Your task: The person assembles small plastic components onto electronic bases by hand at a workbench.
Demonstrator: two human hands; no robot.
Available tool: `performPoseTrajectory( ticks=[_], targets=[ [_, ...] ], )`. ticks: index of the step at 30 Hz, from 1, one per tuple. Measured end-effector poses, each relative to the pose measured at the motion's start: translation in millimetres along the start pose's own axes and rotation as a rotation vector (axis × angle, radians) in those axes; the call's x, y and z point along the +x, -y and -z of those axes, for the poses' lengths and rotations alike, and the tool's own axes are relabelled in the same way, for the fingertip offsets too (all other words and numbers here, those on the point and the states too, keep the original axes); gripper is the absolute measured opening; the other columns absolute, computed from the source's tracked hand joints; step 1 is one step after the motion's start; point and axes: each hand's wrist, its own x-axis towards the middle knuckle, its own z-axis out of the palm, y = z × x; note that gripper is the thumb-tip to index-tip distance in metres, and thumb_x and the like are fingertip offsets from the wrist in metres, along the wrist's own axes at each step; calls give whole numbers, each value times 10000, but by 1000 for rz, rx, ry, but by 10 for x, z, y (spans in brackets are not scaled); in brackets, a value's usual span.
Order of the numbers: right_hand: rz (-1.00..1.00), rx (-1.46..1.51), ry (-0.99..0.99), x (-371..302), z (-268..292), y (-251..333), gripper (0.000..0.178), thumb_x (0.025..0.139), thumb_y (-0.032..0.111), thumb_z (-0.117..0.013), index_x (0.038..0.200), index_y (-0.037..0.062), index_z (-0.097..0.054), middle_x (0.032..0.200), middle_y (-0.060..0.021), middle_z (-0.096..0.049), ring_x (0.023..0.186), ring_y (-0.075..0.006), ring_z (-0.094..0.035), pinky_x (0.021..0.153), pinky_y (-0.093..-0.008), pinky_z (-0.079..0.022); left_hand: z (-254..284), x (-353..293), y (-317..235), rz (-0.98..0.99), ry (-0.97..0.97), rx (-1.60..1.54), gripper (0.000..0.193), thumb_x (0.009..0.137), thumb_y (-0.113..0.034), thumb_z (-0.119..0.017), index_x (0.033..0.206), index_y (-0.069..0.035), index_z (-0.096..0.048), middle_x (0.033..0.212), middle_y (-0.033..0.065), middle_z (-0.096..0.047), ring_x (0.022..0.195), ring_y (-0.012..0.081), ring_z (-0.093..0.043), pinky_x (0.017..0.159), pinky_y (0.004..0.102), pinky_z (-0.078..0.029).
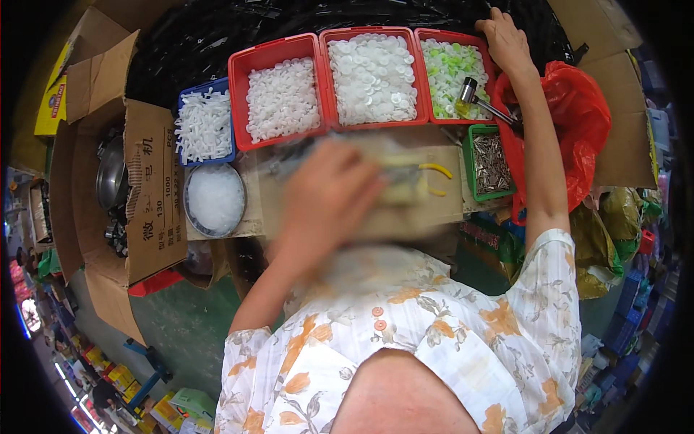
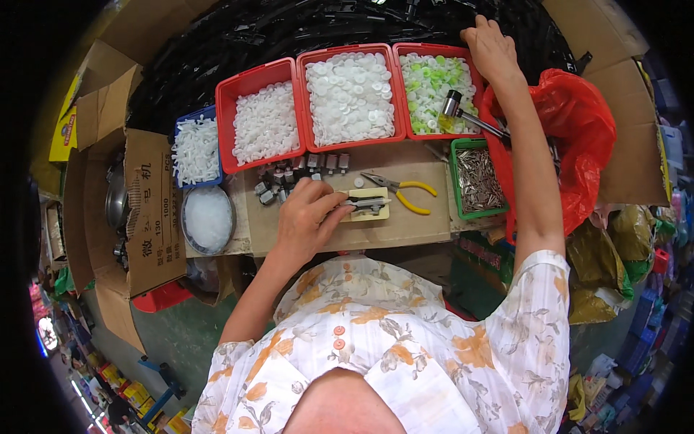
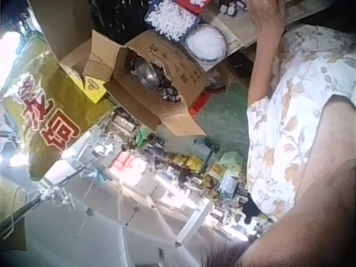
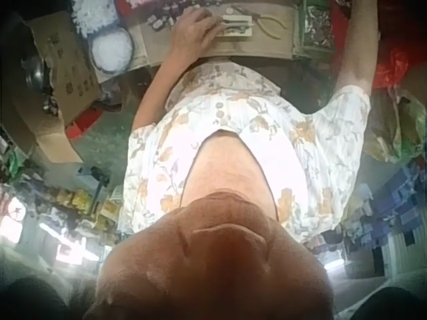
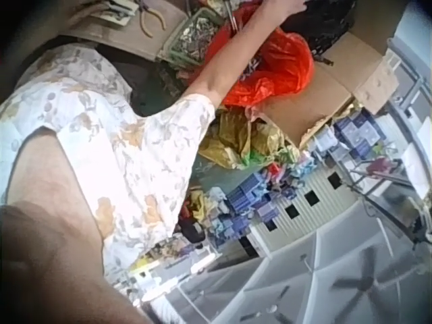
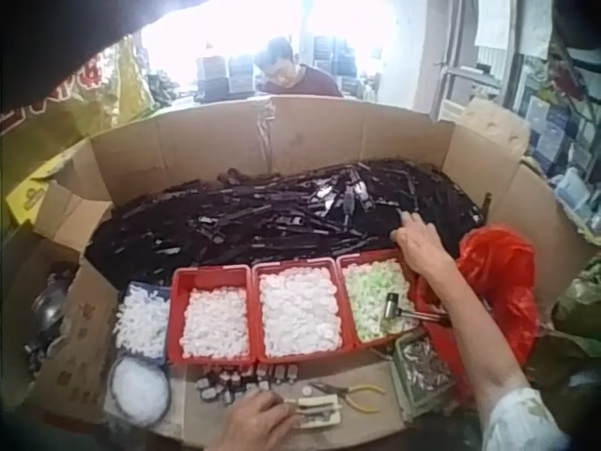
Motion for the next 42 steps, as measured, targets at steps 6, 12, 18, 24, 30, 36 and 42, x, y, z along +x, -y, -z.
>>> performPoseTrajectory(
  ticks=[6, 12, 18, 24, 30, 36, 42],
  targets=[
    [122, 146, -27, -30, 252, -31, 313, 855, 52, -651, 1150, 135, -716, 1152, -91, -607, 1087, -277, -619, 826, -411, -540, 52, 61, 33, -19, -15, -32, 179, 788, -92, -794, 930, -3, -730, 850, 115, -641, 799, 281, -590, 678, 382, -485],
    [220, 1012, -289, -525, 1255, 1125, 417, 749, -83, -729, 1127, 92, -712, 978, -97, -672, 869, -266, -680, 755, -326, -551, -21, 145, 54, 506, -38, -789, 265, 974, -180, -675, 1139, 27, -699, 1082, 113, -722, 985, 161, -663, 747, 291, -527],
    [336, 641, -436, -1319, 1358, 1987, 391, 744, 113, -672, 1132, 72, -696, 901, -31, -623, 788, -152, -632, 748, -281, -411, 1, 285, -61, 632, 56, -1345, 316, 1004, -217, -628, 1261, -34, -631, 1149, 79, -702, 1047, 137, -657, 870, 361, -568],
    [484, 720, -296, -1397, 1447, 1948, 402, 801, 154, -668, 1196, 83, -681, 1071, -37, -673, 961, -170, -653, 829, -317, -432, 136, 164, 117, 795, -42, -1367, 254, 952, -124, -687, 1190, -35, -682, 1035, 39, -729, 858, 107, -681, 765, 292, -577],
    [373, 763, -172, -1256, 1484, 1868, 475, 707, 161, -804, 1161, 101, -676, 1118, -27, -638, 1088, -239, -602, 871, -394, -444, 356, 128, 158, 522, 185, -823, 252, 924, -97, -720, 1157, -2, -719, 969, 4, -723, 845, 51, -624, 771, 220, -513],
    [306, 934, 15, -1438, 1377, 1895, 382, 731, 165, -808, 1079, 80, -675, 1016, -49, -634, 983, -269, -601, 804, -408, -439, 393, 86, 254, 370, 203, -570, 215, 942, -110, -703, 1123, 2, -732, 996, 2, -715, 883, 58, -618, 792, 226, -501],
    [186, 1094, 136, -1696, 1155, 2078, 343, 755, 156, -800, 1064, 67, -678, 1000, -71, -631, 964, -281, -596, 763, -413, -433, 433, -21, 300, 484, -47, -586, 221, 934, -145, -719, 1106, -7, -740, 974, 6, -694, 848, 66, -603, 758, 230, -483]
  ],
)
